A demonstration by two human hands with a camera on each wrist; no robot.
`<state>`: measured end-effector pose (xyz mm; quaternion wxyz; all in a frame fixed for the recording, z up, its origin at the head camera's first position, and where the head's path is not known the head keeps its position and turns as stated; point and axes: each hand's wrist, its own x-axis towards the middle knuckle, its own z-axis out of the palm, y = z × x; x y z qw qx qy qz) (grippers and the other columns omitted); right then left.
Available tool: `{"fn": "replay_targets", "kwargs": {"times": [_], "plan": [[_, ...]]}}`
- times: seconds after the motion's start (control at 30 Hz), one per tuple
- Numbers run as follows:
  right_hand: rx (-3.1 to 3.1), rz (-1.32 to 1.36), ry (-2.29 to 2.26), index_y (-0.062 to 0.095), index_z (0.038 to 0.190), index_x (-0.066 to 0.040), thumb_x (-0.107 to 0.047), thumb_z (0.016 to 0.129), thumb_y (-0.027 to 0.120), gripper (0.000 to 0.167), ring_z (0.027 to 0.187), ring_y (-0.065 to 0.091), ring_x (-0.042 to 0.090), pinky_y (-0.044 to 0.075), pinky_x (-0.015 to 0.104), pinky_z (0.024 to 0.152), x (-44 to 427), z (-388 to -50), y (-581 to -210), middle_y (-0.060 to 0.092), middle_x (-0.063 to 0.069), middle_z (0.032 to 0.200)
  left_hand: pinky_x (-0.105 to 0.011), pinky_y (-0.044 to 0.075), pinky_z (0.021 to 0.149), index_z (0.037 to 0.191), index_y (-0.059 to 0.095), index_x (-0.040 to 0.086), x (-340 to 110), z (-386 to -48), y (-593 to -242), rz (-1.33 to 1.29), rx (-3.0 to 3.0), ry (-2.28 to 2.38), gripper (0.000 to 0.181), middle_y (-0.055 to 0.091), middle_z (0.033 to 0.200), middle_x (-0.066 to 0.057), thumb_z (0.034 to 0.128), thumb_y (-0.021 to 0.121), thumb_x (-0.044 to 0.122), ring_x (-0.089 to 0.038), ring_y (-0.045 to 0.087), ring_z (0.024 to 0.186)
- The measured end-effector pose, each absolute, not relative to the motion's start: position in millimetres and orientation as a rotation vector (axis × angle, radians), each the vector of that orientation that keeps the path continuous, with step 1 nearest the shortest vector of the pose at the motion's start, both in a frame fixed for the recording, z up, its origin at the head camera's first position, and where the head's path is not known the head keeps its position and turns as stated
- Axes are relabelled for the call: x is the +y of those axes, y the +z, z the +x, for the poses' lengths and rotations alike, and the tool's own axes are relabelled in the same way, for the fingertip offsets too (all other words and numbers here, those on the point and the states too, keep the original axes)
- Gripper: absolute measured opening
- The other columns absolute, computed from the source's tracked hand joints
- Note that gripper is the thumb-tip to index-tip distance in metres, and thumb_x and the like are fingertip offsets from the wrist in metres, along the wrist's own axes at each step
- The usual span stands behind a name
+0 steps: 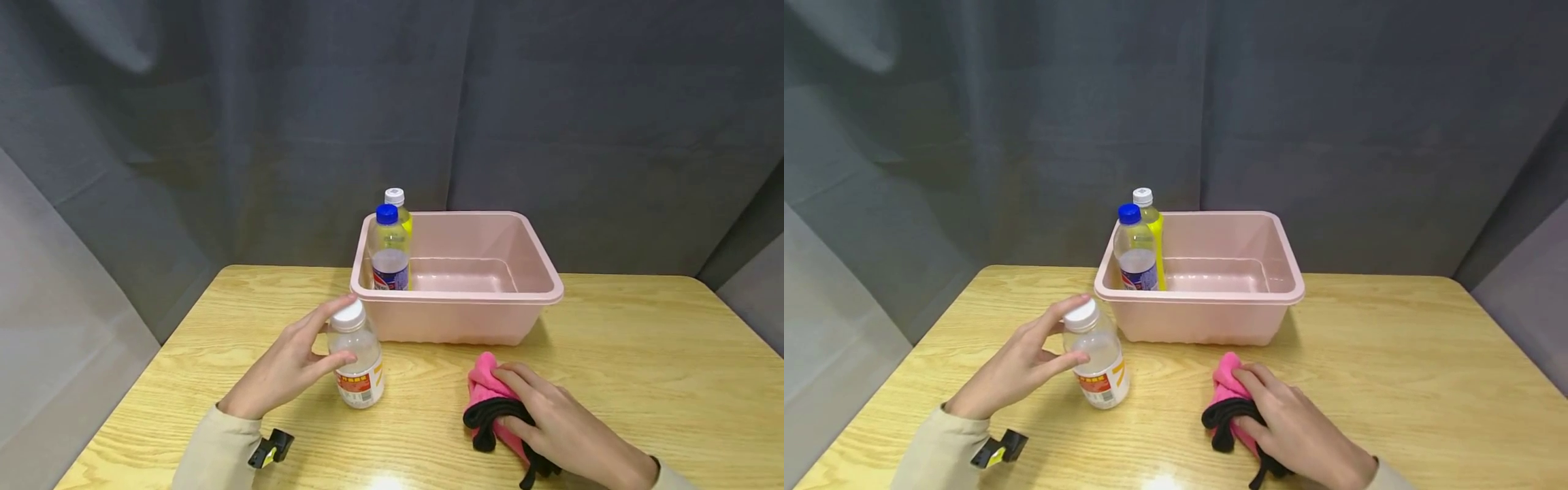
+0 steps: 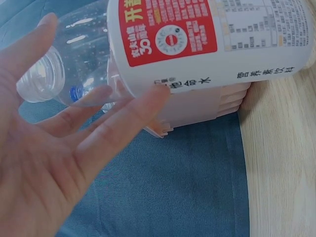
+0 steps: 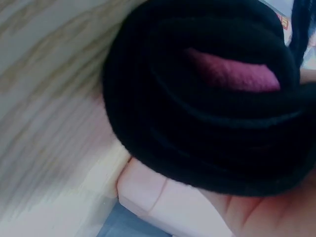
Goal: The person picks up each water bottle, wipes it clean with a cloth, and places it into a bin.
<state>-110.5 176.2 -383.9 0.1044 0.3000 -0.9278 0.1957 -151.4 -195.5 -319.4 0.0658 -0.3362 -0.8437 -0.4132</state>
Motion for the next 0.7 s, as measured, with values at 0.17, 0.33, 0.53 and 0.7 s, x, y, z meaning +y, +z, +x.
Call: {"fn": "replay_targets", "kwargs": {"times": [0.17, 0.33, 0.53, 0.7], "plan": [[-2.817, 0.898, 0.575, 0.052, 0.142, -0.003, -0.039, 0.095, 0.072, 0.063, 0.109, 0.066, 0.027, 0.058, 0.047, 0.084, 181, -110, -378, 0.057, 0.010, 0.135, -0.025, 0.060, 0.071, 0.153, 0.038, 0.012, -195, -152, -320, -1.022, -2.539, -1.242, 0.071, 0.053, 0.143, -0.018, 0.0922, 0.074, 0.006, -0.037, 0.064, 0.111], [-2.846, 0.880, 0.543, 0.051, 0.145, -0.006, -0.048, 0.096, 0.067, 0.067, 0.113, 0.065, 0.031, 0.058, 0.051, 0.084, 189, -112, -367, 0.056, 0.012, 0.140, -0.025, 0.060, 0.071, 0.153, 0.038, 0.010, -194, -152, -321, -1.024, -2.537, -1.229, 0.071, 0.053, 0.144, -0.018, 0.0919, 0.074, 0.007, -0.038, 0.064, 0.111], [-2.771, 0.771, 0.534, 0.059, 0.138, -0.007, -0.038, 0.093, 0.075, 0.057, 0.104, 0.068, 0.029, 0.059, 0.051, 0.078, 196, -119, -345, 0.062, 0.014, 0.134, -0.025, 0.060, 0.071, 0.153, 0.038, 0.011, -194, -152, -321, -1.019, -2.545, -1.233, 0.071, 0.052, 0.145, -0.018, 0.0923, 0.074, 0.007, -0.038, 0.064, 0.112], [-2.415, 0.712, 0.546, 0.071, 0.118, -0.009, -0.015, 0.086, 0.081, 0.035, 0.075, 0.068, 0.019, 0.054, 0.036, 0.056, 202, -135, -327, 0.073, 0.006, 0.107, -0.025, 0.060, 0.070, 0.153, 0.038, 0.010, -196, -151, -320, -1.024, -2.539, -1.236, 0.070, 0.052, 0.145, -0.019, 0.0928, 0.073, 0.006, -0.039, 0.064, 0.111]]}}
